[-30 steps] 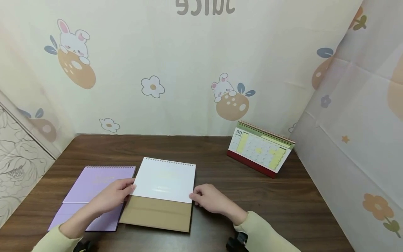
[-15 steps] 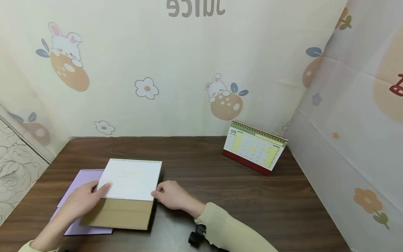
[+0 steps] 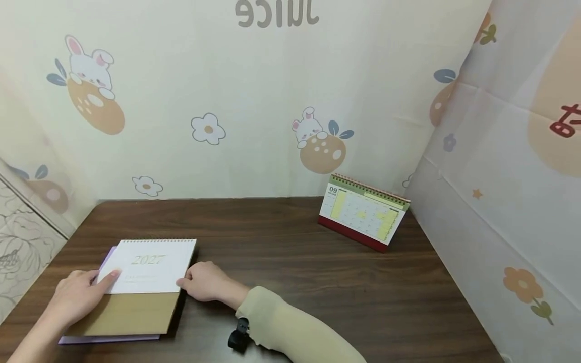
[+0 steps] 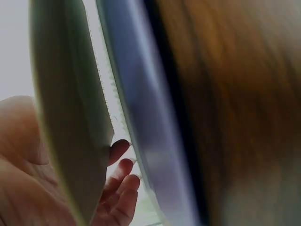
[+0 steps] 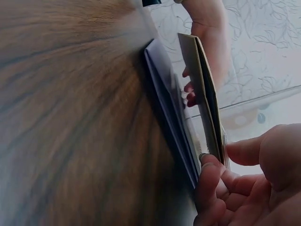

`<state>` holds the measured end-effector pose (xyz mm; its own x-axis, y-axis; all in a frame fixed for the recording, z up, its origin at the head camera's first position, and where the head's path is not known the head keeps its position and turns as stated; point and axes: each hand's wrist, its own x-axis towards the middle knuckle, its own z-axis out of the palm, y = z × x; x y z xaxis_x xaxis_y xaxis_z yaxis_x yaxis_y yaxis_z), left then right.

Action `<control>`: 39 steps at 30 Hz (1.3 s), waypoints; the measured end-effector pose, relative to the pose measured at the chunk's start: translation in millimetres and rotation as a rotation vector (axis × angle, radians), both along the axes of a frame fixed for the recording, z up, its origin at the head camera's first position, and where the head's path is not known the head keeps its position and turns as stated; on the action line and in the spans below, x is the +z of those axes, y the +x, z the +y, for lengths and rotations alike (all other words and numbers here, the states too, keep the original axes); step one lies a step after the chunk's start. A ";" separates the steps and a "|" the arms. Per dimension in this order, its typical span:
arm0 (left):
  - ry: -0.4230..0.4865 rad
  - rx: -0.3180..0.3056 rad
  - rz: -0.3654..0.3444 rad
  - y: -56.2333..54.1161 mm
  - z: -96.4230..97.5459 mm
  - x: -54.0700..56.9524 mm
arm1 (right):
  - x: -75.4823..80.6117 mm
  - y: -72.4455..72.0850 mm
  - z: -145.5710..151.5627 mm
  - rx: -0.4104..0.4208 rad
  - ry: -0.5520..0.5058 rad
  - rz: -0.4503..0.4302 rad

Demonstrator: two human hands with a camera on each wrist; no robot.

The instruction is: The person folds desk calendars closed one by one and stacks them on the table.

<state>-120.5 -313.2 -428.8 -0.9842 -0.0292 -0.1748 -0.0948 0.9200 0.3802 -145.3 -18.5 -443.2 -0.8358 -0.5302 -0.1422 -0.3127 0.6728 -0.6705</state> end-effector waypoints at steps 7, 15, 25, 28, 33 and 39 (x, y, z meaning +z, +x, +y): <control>-0.017 0.031 -0.046 0.5 -15.8 -2.9 | -1.6 3.6 -19.4 0.055 0.112 0.036; 0.012 -0.016 -0.085 1.2 -26.4 -5.3 | 0.1 4.7 -25.7 0.115 0.191 0.068; 0.012 -0.011 -0.049 3.7 -29.9 -10.8 | -2.6 3.0 -26.0 0.151 0.220 0.098; 0.003 -0.002 -0.041 4.4 -29.0 -12.1 | -3.3 2.1 -23.4 0.158 0.206 0.086; 0.005 0.002 -0.039 3.4 -21.8 -8.5 | -0.3 2.0 -15.5 0.183 0.190 0.077; -0.002 0.009 0.072 1.9 -12.4 -3.2 | 5.0 1.6 -4.0 0.185 0.164 0.097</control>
<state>-118.6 -325.6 -432.1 -0.9939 -0.0387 -0.1036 -0.0759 0.9199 0.3848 -143.7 -22.5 -438.2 -0.7408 -0.6518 -0.1624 -0.4981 0.6952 -0.5182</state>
